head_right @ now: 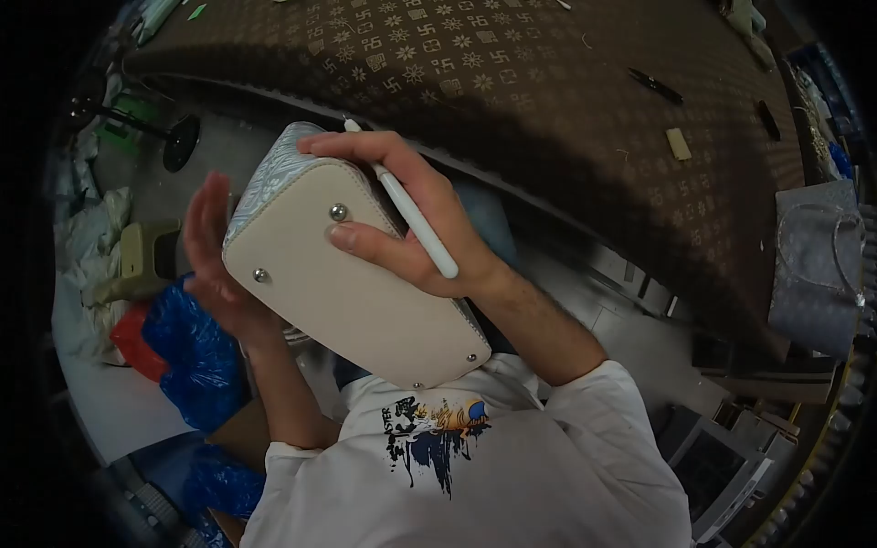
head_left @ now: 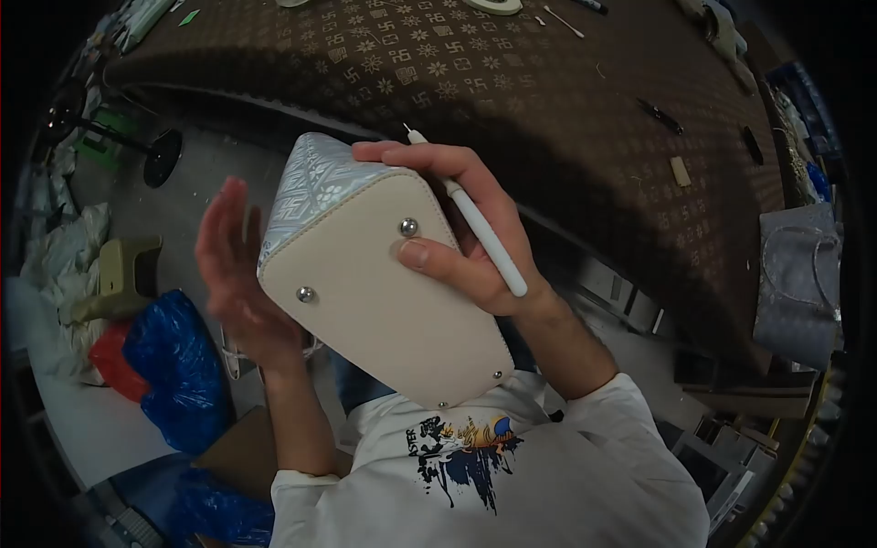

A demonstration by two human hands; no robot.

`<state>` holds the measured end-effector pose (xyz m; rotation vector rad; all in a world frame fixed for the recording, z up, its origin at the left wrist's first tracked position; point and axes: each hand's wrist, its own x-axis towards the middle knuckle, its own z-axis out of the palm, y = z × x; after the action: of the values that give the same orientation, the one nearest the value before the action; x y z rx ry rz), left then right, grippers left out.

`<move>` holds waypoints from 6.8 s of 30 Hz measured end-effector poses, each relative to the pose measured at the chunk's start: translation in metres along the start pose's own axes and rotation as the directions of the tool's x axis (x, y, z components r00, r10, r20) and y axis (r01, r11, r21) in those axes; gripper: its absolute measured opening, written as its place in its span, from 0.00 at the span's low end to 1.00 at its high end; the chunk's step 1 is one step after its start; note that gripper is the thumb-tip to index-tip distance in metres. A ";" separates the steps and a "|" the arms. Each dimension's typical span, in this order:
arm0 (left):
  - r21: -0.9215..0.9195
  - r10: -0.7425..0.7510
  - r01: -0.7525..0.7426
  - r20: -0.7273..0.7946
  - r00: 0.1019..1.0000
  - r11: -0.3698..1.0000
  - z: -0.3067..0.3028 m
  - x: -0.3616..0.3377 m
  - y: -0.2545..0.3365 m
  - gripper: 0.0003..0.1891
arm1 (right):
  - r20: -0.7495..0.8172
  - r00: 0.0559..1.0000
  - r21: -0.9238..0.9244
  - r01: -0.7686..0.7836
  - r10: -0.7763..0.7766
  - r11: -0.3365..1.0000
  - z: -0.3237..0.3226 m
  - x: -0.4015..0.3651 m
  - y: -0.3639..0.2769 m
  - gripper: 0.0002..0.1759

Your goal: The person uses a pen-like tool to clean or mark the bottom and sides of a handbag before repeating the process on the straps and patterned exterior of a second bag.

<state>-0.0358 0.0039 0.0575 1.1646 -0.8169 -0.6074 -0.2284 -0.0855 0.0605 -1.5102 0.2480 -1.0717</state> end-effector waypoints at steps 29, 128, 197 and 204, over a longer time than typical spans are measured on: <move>0.142 0.216 -0.229 0.099 0.971 0.963 -0.018 -0.007 0.008 0.24 | -0.169 0.984 0.148 0.075 -0.050 0.986 0.028 0.000 0.011 0.16; 0.148 0.224 -0.383 0.602 0.766 0.912 0.052 0.014 0.029 0.15 | -0.079 0.994 -0.521 -0.108 0.078 0.847 -0.028 0.021 -0.080 0.08; 0.212 -0.196 0.183 0.040 0.980 0.960 -0.136 -0.047 0.046 0.54 | -0.014 0.776 0.549 -0.521 0.630 0.654 -0.067 -0.154 0.070 0.49; 0.657 0.176 -0.240 0.163 0.971 0.714 -0.119 -0.020 0.058 0.54 | -0.128 0.802 0.437 -0.483 0.584 0.759 -0.056 -0.117 0.047 0.50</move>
<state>0.0502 0.1026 0.0871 1.6807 -1.2923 -0.1539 -0.3145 -0.0558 -0.0437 -0.8532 0.5853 -0.7787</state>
